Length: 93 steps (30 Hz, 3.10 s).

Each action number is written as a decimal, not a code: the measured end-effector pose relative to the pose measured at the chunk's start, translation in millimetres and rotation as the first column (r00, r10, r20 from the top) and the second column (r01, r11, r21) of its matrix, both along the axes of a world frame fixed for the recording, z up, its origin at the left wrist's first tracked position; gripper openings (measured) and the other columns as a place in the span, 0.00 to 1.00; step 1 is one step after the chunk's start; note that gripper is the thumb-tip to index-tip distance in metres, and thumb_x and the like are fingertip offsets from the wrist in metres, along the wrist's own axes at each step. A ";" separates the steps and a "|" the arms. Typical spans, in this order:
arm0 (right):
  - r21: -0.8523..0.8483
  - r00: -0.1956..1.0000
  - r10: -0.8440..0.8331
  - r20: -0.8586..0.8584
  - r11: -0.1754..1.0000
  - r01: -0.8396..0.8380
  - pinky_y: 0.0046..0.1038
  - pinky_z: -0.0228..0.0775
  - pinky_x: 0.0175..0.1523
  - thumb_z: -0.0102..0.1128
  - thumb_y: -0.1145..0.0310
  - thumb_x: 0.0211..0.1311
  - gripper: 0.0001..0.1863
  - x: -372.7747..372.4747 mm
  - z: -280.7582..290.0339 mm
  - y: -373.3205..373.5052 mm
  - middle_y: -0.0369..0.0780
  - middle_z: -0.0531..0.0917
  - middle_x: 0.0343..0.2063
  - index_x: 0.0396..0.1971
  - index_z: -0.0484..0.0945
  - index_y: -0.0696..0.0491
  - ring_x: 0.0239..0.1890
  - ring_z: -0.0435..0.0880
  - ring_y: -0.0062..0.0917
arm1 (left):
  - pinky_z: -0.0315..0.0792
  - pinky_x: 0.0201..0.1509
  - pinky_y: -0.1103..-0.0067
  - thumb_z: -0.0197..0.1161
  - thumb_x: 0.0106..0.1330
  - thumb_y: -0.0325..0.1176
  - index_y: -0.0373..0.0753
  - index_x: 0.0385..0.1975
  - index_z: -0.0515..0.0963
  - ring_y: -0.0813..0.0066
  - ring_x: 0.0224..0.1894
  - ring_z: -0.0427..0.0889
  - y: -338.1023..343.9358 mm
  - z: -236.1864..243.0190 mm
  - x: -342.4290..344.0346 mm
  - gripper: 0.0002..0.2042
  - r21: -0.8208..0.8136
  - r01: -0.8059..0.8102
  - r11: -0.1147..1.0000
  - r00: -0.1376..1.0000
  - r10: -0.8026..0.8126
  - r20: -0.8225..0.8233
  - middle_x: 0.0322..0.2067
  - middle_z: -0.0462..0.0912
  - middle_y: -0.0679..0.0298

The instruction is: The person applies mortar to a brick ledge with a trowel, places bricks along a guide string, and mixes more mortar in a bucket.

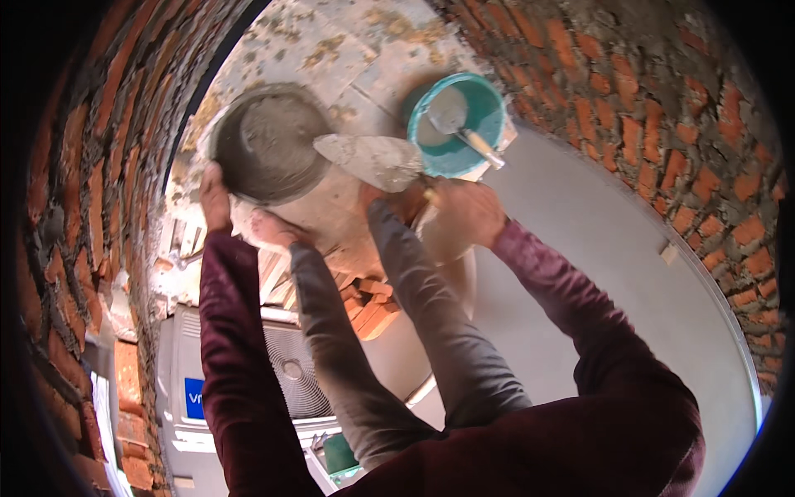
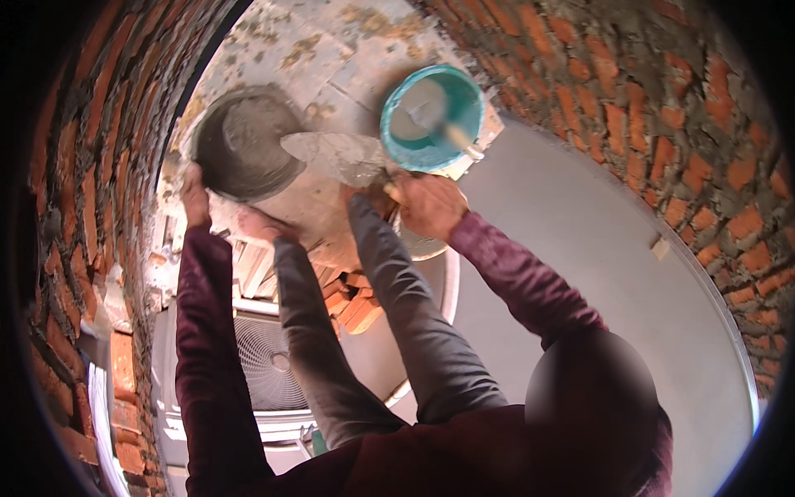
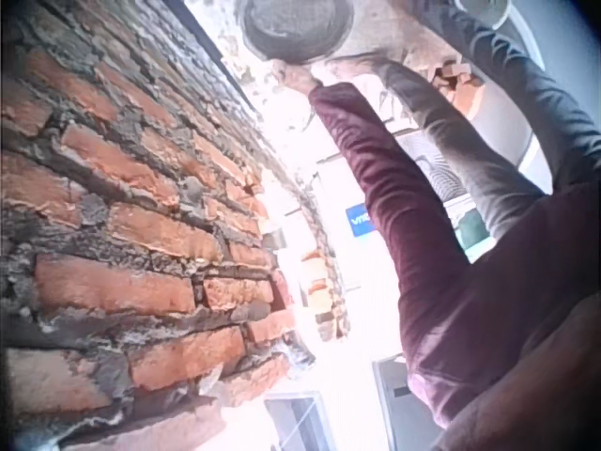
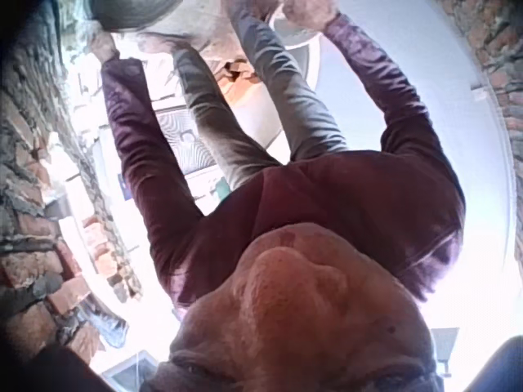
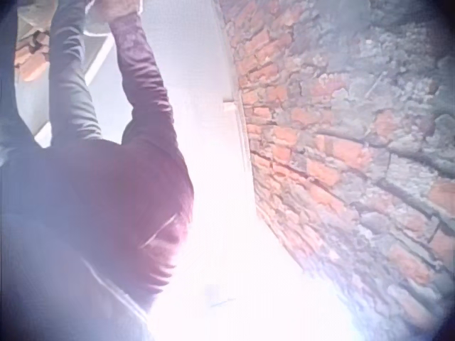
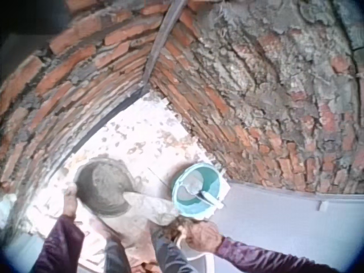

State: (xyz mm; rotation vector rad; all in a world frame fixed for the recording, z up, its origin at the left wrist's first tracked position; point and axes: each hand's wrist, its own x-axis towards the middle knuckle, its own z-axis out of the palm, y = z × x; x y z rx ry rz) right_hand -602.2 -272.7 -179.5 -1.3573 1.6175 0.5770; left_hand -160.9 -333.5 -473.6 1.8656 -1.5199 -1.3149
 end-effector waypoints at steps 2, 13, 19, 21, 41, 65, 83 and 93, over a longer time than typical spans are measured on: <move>-0.352 0.999 0.033 -0.033 0.935 -0.042 0.41 0.73 0.45 0.59 0.73 0.47 0.17 -48.3 7.3 20.8 0.52 0.79 0.42 0.41 0.75 0.56 0.39 0.80 0.47 | 0.59 0.66 0.73 0.40 0.75 0.42 0.27 0.59 0.67 0.56 0.62 0.69 0.6 61.7 -54.9 0.25 0.067 -0.288 0.955 0.957 0.285 0.058 0.58 0.72 0.46; -0.255 0.920 -0.368 0.137 0.884 0.392 0.30 0.70 0.35 0.60 0.72 0.56 0.11 -91.4 -6.8 23.3 0.44 0.80 0.28 0.37 0.72 0.58 0.26 0.77 0.33 | 0.70 0.49 0.82 0.55 0.71 0.39 0.36 0.57 0.68 0.87 0.43 0.72 242.7 192.4 -265.7 0.19 0.739 -0.202 0.643 0.577 0.688 -0.440 0.43 0.74 0.72; -0.349 0.994 -0.051 0.098 0.933 0.082 0.40 0.72 0.31 0.61 0.70 0.56 0.12 -11.4 110.6 8.2 0.48 0.76 0.19 0.34 0.70 0.59 0.23 0.78 0.44 | 0.70 0.54 0.77 0.48 0.71 0.53 0.36 0.63 0.59 0.78 0.53 0.72 283.0 193.9 -327.4 0.29 0.858 -0.132 0.496 0.480 0.790 -0.382 0.51 0.73 0.67; -0.314 0.997 0.033 0.077 0.949 -0.007 0.40 0.72 0.32 0.60 0.68 0.57 0.13 5.4 131.2 17.1 0.48 0.77 0.19 0.36 0.70 0.59 0.24 0.79 0.44 | 0.70 0.54 0.76 0.44 0.71 0.57 0.37 0.61 0.60 0.76 0.53 0.73 289.2 216.4 -327.9 0.30 0.816 -0.109 0.567 0.638 0.670 -0.380 0.50 0.73 0.65; -0.400 0.856 0.430 0.286 0.866 -0.301 0.34 0.71 0.36 0.55 0.72 0.51 0.09 155.5 111.0 -37.9 0.42 0.76 0.21 0.33 0.74 0.59 0.28 0.79 0.34 | 0.70 0.58 0.73 0.35 0.74 0.56 0.46 0.61 0.62 0.71 0.57 0.71 232.3 300.7 -260.4 0.26 0.983 0.097 0.157 -0.423 0.900 -0.102 0.54 0.70 0.66; -0.466 0.850 0.458 0.262 0.831 -0.304 0.36 0.72 0.37 0.55 0.72 0.49 0.15 180.7 82.3 -47.2 0.44 0.79 0.23 0.38 0.72 0.61 0.27 0.81 0.36 | 0.68 0.60 0.72 0.45 0.73 0.51 0.41 0.56 0.64 0.69 0.57 0.72 208.0 284.5 -255.1 0.22 0.988 0.047 0.146 -0.416 0.902 -0.113 0.49 0.73 0.64; -0.315 0.968 -0.249 0.002 0.919 0.237 0.35 0.68 0.30 0.61 0.71 0.51 0.13 -58.8 63.3 31.6 0.48 0.75 0.20 0.35 0.72 0.60 0.20 0.74 0.41 | 0.60 0.64 0.73 0.48 0.74 0.39 0.26 0.62 0.59 0.60 0.60 0.68 82.9 152.3 -150.7 0.25 0.151 -0.587 0.796 0.795 0.601 -0.082 0.58 0.69 0.48; -0.372 0.894 -0.440 0.082 0.819 0.437 0.32 0.70 0.39 0.56 0.72 0.50 0.11 -167.2 -64.3 67.6 0.45 0.78 0.28 0.36 0.72 0.56 0.28 0.75 0.38 | 0.71 0.51 0.72 0.52 0.67 0.58 0.39 0.48 0.80 0.61 0.43 0.82 -53.9 48.1 -76.5 0.27 0.030 -0.096 0.995 0.992 0.093 0.080 0.39 0.84 0.52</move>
